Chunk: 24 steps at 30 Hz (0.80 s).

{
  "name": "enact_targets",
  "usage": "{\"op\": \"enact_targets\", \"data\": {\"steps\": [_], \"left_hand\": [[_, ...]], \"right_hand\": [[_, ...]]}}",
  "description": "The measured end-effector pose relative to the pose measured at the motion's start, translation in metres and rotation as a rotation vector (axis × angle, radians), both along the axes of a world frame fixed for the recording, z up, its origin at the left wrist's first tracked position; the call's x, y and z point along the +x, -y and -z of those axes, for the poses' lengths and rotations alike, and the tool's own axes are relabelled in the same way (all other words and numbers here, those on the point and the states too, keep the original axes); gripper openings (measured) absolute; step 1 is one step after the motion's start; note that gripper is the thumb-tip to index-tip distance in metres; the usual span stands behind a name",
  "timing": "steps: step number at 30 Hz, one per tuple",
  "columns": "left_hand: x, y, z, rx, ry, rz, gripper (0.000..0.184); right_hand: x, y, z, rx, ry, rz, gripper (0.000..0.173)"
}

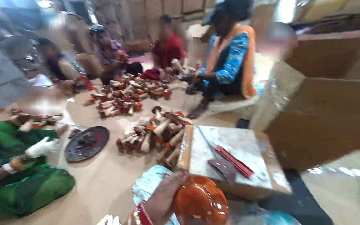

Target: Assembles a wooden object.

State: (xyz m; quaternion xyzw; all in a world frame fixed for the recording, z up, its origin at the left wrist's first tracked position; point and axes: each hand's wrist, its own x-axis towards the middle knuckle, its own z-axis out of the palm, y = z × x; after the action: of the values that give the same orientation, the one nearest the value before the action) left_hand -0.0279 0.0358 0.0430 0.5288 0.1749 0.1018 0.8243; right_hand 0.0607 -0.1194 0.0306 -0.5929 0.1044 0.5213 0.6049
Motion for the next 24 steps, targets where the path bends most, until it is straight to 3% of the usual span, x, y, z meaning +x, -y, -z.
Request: {"op": "enact_targets", "data": {"steps": [2, 4, 9, 15, 18, 21, 24], "left_hand": [[0.005, 0.001, 0.008, -0.035, -0.025, -0.018, 0.038], [0.008, 0.003, 0.015, -0.081, -0.052, 0.01, 0.038], [0.006, 0.006, 0.02, -0.145, -0.066, 0.118, 0.031], [0.004, 0.0, 0.022, -0.212, 0.074, 0.075, 0.031], [0.008, -0.008, 0.019, -0.196, 0.123, 0.054, 0.026], [0.013, -0.02, 0.022, -0.073, 0.096, 0.035, 0.028], [0.023, -0.028, 0.027, -0.047, -0.049, -0.173, 0.03]], "right_hand": [[-0.003, 0.005, 0.063, 0.344, 0.117, 0.086, 0.035], [-0.001, 0.004, 0.091, 0.471, 0.01, 0.157, 0.041], [0.008, 0.005, 0.094, 0.376, -0.09, 0.205, 0.039], [0.02, 0.017, 0.089, 0.574, -0.075, 0.26, 0.032], [0.055, 0.037, 0.049, 0.592, 0.397, 0.408, 0.033], [0.11, 0.059, -0.013, 0.545, 1.112, 0.643, 0.037], [0.191, 0.076, -0.066, 0.349, 1.935, 0.774, 0.052]]}}
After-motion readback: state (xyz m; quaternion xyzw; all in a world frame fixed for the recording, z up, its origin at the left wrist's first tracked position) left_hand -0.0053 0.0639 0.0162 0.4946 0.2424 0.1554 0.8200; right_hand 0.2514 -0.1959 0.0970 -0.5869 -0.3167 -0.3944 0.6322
